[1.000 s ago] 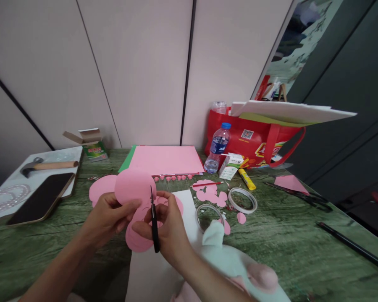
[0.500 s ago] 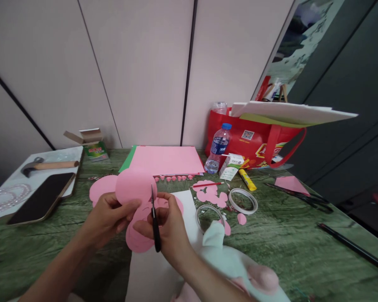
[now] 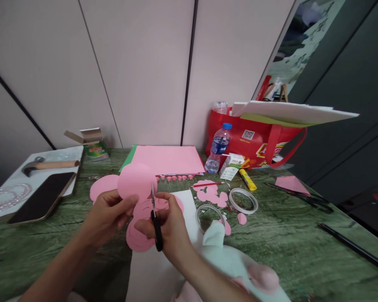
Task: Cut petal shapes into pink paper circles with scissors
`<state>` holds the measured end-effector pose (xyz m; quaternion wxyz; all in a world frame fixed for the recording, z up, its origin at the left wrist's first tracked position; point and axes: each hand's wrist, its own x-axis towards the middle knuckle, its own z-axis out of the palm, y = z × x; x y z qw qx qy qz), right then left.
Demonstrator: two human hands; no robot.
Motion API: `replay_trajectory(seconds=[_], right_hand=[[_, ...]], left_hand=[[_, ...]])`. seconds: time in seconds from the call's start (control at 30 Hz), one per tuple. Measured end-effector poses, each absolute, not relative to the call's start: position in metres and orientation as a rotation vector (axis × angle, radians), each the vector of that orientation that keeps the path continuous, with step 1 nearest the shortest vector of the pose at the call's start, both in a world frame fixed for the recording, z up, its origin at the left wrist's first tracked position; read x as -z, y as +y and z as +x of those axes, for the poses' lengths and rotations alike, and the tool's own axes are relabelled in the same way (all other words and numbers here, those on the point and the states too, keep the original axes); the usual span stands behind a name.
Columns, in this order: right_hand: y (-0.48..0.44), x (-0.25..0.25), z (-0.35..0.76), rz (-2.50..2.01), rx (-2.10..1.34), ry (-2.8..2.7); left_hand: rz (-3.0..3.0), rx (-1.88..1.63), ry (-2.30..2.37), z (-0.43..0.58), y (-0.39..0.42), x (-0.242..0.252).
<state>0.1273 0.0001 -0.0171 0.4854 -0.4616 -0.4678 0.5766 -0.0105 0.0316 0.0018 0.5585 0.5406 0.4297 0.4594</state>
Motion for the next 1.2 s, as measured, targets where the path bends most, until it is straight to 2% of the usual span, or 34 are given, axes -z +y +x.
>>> replay_trajectory(seconds=[0.23, 0.5, 1.2], right_hand=[[0.0012, 0.0215, 0.1272, -1.083, -1.432, -1.172], [-0.0001, 0.0177, 0.1256, -1.033, -1.475, -1.121], [0.0017, 0.0190, 0.1277, -0.964, -1.475, -1.048]], left_hand=[[1.159, -1.083, 0.922, -0.0079, 0.0318, -0.0054], [1.232, -1.073, 1.050, -0.0099, 0.0318, -0.0036], [1.294, -1.047, 1.028, -0.0107, 0.0329, -0.0001]])
